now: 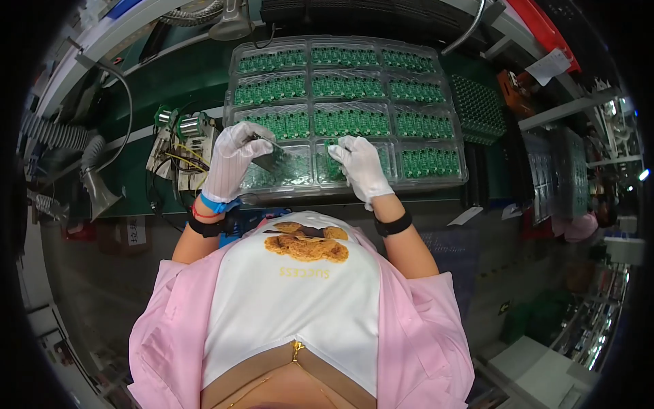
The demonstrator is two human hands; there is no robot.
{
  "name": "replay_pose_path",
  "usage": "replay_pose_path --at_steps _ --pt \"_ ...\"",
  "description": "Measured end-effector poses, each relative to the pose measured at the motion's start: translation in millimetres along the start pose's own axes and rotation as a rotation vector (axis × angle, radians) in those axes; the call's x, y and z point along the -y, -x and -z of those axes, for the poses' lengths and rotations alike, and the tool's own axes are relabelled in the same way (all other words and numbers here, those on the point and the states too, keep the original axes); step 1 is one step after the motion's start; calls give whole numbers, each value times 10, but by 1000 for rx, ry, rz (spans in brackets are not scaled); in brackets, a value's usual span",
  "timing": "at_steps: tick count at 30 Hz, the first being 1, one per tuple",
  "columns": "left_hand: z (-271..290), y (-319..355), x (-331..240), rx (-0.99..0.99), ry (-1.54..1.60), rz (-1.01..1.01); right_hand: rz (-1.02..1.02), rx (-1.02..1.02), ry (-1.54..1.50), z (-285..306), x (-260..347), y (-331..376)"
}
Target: The person picks up circuit boards from a tray, presses them together by hand, and places the assembled units into a separate container. They also inspect individual boards and occasionally restack the trays on the workspace.
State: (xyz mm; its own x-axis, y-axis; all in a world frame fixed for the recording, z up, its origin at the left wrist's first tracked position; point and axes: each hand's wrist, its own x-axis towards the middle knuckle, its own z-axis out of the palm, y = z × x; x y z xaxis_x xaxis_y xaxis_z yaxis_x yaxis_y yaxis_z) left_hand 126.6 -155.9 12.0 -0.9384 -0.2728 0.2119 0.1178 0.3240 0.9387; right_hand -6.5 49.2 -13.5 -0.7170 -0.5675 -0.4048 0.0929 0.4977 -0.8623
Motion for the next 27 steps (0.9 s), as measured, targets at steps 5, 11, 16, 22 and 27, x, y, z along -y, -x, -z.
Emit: replay_pose_path --at_steps 5,11,16,22,27 --pt "81 -25 259 62 -399 -205 488 -314 651 -300 -459 -203" --pt "86 -111 315 78 -128 91 164 -361 599 -460 -202 -149" --pt "214 -61 476 157 -412 -145 196 -210 494 -384 -153 -211" --pt "-14 -59 365 54 -621 -303 500 -306 331 -158 -430 -121" --pt "-156 40 44 192 -745 -258 723 -210 245 -413 276 418"
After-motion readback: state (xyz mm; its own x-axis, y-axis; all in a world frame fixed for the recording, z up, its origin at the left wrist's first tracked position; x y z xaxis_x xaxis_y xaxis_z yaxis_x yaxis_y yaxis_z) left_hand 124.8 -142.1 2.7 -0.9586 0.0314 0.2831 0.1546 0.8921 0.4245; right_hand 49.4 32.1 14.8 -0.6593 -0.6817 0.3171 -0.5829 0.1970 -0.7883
